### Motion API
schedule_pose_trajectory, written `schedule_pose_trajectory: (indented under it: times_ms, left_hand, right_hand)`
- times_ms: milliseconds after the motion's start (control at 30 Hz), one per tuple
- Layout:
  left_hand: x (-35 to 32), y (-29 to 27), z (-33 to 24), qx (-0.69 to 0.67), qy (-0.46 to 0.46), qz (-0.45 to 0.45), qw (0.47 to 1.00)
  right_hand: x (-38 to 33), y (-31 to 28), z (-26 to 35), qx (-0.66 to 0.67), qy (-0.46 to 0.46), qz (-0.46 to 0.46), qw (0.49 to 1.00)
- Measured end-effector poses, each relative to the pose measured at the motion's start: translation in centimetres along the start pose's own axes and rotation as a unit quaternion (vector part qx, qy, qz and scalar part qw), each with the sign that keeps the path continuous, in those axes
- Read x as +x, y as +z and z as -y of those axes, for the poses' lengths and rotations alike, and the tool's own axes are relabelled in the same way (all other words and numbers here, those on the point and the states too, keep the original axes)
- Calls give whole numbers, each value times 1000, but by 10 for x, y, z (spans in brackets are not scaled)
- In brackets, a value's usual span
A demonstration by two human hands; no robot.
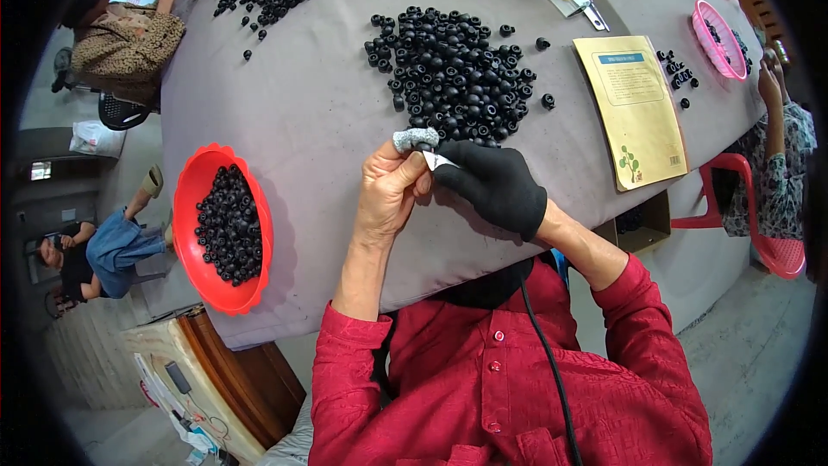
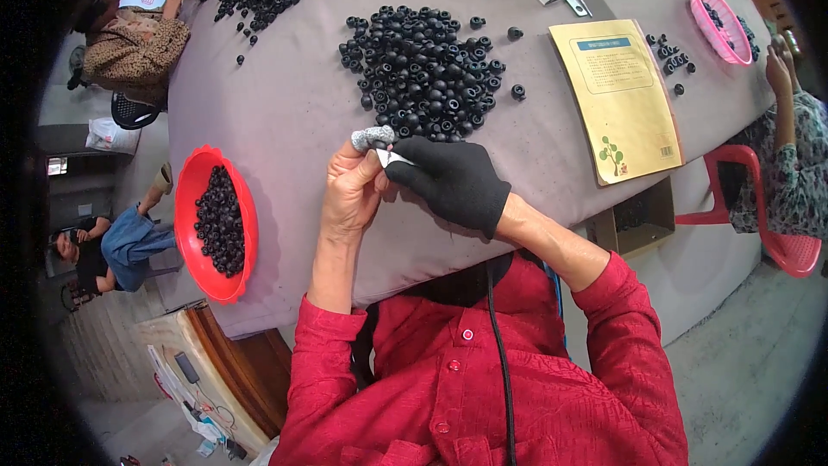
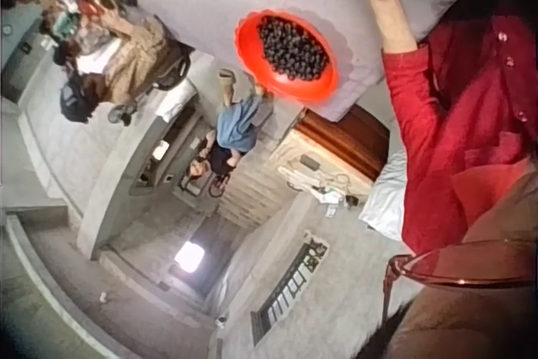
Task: The person cleans and sorts small black plastic or rubber components on a table, wiping them with a cleaning cloth and placing them into a red bowl.
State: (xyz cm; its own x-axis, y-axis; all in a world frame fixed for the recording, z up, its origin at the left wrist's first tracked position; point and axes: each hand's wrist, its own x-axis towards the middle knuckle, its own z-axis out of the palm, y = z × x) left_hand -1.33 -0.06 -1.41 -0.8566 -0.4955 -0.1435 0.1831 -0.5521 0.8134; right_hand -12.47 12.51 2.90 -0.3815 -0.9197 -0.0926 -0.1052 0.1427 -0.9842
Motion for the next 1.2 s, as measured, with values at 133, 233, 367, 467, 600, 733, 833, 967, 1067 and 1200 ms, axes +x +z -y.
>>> schedule_pose_trajectory:
  times_ms: [133, 233, 367, 467, 600, 733, 833, 967, 1067, 1200]
  left_hand:
    - [1, -2, 3, -33, 4, 15, 999]
    - [1, -2, 2, -38, 2, 28, 999]
    - [1, -3, 2, -33, -2, 31, 999]
    - [2, -3, 3, -41, -4, 43, 998]
    - [3, -3, 2, -44, 4, 44, 998]
    - [-2, -5, -3, -34, -7, 37, 999]
    - [-4, 0, -3, -23, -28, 27, 999]
    - [-22, 4, -11, 12, 17, -7, 1000]
    - [-51, 12, -30, 119, 93, -101, 983]
    - [-89, -11, -83, 233, 254, -265, 901]
  right_hand:
    - [-2, 0, -4, -34, -13, -1, 999]
    - [-2, 0, -5, -23, -26, -10, 999]
    - [-2, 0, -5, -30, -15, -10, 999]
    - [-2, -1, -5, -7, -15, -9, 1000]
    - [-1, -2, -6, -15, -19, 2, 1000]
    - [0, 3, 2, 6, -13, -5, 1000]
    - [-2, 5, -19, -35, -80, -80, 993]
    - [-5, 3, -16, -105, -148, -68, 981]
    - [-5, 2, -22, -93, -119, -89, 985]
    - [-6, 2, -21, -152, -200, -118, 961]
